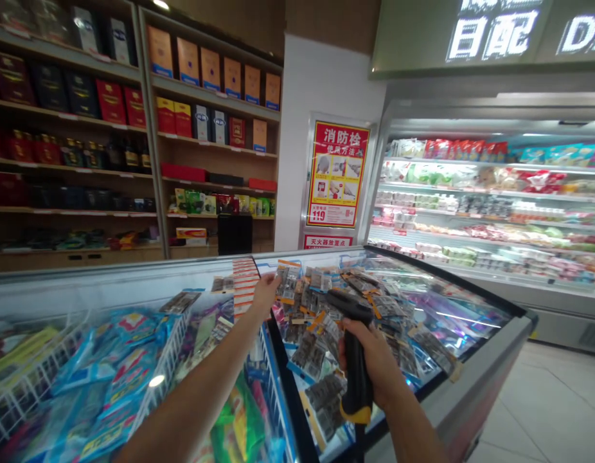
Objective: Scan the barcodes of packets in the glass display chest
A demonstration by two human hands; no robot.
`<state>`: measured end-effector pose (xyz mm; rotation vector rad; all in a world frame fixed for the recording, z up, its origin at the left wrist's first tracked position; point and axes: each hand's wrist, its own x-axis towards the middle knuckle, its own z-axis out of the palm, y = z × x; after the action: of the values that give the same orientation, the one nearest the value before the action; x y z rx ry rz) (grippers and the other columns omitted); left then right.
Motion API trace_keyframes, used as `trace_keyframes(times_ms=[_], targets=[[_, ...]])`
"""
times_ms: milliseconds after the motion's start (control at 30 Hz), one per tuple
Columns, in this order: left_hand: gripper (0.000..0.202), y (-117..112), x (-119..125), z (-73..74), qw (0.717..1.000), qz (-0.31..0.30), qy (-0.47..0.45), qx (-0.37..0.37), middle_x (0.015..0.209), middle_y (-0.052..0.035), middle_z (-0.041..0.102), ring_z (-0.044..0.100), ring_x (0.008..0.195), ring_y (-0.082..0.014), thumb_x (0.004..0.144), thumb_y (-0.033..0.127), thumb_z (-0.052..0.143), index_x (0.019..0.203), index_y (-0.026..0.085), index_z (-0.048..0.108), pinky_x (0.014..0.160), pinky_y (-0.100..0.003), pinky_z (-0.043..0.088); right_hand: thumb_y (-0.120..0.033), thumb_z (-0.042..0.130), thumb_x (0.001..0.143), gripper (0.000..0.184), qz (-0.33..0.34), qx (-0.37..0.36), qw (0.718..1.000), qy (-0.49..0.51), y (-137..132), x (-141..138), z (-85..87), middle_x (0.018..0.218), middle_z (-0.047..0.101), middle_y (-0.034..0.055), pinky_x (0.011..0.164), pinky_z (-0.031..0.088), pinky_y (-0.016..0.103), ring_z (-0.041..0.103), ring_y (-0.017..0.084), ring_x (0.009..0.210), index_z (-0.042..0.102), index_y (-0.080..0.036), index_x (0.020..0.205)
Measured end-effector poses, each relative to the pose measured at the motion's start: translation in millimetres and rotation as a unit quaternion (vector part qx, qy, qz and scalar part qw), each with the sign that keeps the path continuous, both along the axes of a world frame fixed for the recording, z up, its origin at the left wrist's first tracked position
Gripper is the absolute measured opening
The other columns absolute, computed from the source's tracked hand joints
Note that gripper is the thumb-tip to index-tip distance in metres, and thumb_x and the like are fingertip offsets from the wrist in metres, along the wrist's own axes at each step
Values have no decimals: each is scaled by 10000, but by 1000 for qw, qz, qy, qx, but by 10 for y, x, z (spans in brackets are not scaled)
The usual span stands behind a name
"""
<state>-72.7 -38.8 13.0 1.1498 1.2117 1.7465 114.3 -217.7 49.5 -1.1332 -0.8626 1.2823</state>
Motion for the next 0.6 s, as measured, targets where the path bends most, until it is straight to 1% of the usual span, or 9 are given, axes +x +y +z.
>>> trace_keyframes(times_ms=[100,233,333,467,600], targets=[[13,-8,57,23,1000,-7,-29,-8,611,6,601,564,592,-130,685,178,564,677,169,560,602,-249,445,-382,588,722,238,16,-15,999,-36,19,-105,-21,450,566,-12,320,357,193,496,102,333,539,-165,637],[24,-9,46,30,999,2,-42,-16,614,15,586,552,597,-121,691,179,559,676,166,546,601,-243,437,-383,586,715,250,39,-31,997,-59,19,-236,-54,427,543,-23,309,337,195,480,100,315,536,-162,607],[38,6,31,4,999,7,-30,-21,634,15,582,551,609,-119,705,199,552,694,166,538,594,-239,434,-378,586,706,247,42,-27,996,-69,9,-298,-68,424,543,-22,310,329,198,477,101,311,539,-159,600],[85,16,21,-34,1000,-2,6,-27,724,-8,609,570,644,-129,736,248,526,762,168,537,574,-242,443,-390,574,715,274,58,-20,995,-79,-8,-321,-69,430,543,-15,319,326,201,471,98,313,531,-156,579],[113,9,17,-30,999,13,28,-34,780,-29,629,590,687,-142,745,261,514,797,164,539,589,-249,457,-386,586,704,254,60,-16,996,-69,-36,-307,-71,437,549,-17,329,329,199,475,98,319,540,-154,612]])
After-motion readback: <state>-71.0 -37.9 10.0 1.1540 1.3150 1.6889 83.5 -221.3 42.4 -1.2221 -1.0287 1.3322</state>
